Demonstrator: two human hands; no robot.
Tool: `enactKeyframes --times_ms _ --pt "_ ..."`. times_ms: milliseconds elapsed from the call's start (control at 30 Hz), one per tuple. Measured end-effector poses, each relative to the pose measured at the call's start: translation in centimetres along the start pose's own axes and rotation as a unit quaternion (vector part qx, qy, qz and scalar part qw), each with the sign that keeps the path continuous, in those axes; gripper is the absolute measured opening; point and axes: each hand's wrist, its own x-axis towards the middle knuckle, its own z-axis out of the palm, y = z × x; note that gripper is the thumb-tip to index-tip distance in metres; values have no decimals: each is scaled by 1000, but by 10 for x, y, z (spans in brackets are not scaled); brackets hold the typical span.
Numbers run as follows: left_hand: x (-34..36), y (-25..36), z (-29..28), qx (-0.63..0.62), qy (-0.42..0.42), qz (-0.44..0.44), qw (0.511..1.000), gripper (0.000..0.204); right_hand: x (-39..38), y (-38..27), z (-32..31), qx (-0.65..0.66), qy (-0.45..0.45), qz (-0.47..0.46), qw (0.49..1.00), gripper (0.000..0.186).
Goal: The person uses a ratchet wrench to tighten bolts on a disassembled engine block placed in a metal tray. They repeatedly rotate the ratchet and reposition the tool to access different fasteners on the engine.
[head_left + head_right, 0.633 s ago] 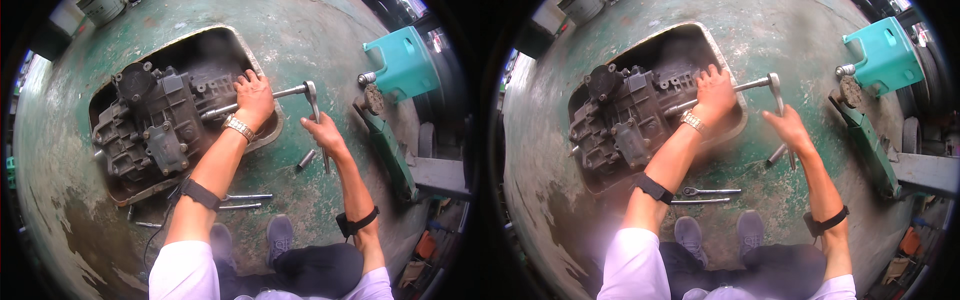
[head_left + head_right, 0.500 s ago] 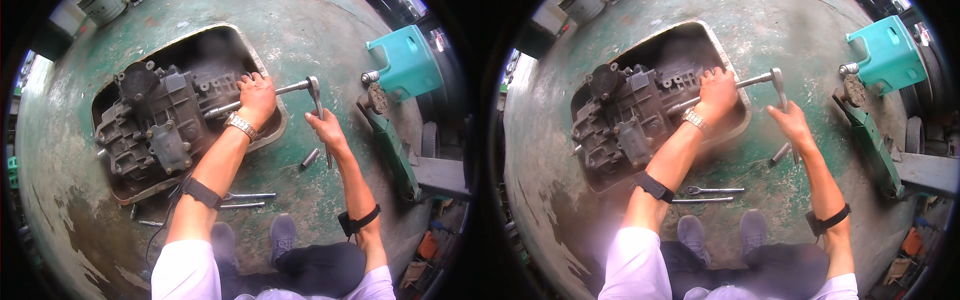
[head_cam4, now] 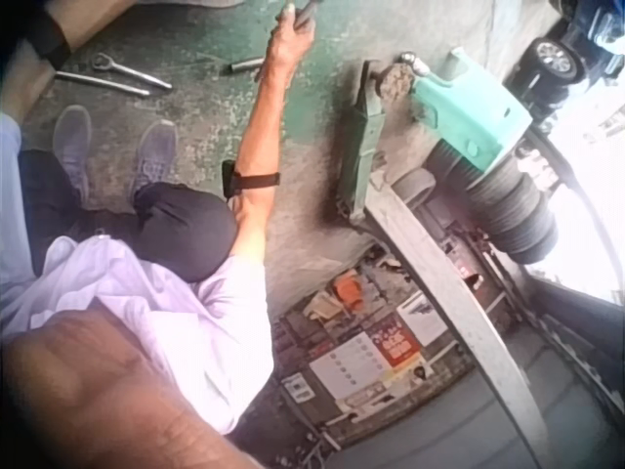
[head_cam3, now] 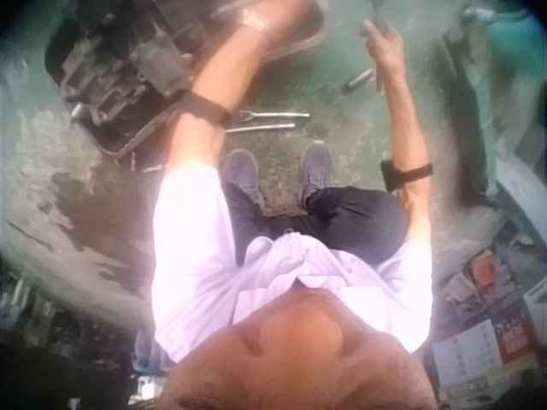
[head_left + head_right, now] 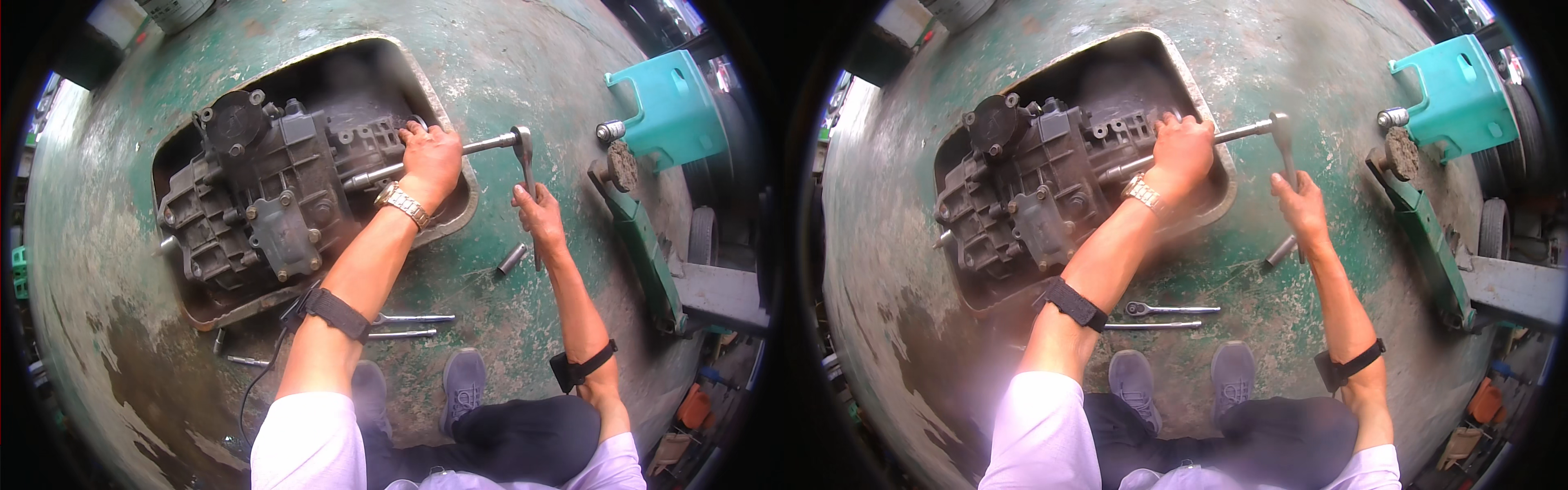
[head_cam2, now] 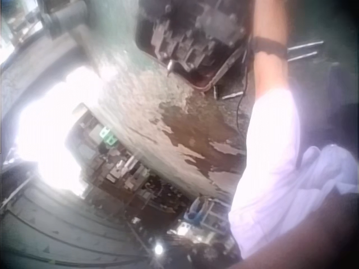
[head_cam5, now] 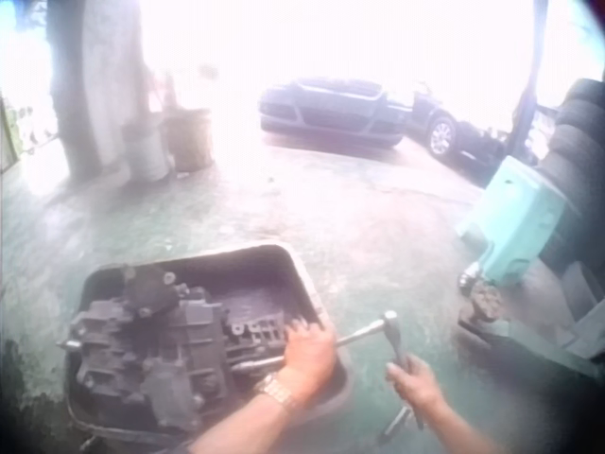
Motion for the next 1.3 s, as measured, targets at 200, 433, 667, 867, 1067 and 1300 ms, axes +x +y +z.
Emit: enactKeyframes --times_ms 200,433,667,867,1067,1300 --pt "-2 -2 2 2 7 16 1000 22 0 6 5 7 24 9 1000 26" --pt "-3 -2 0 -40 6 22 999 26 5 15 15 -37 88 -65 993 27" --pt "0 -4 6 -21 47 33 998 25 15 20 11 -77 119 -67 988 40" --pt "5 -9 10 -3 22 31 999 21 23 18 14 -79 127 -87 985 41" --pt "7 -10 13 -15 45 33 998 26 23 18 19 -92 143 -106 980 40" --pt "3 -13 -8 -34 56 44 997 21 16 13 21 -110 168 -120 972 39"
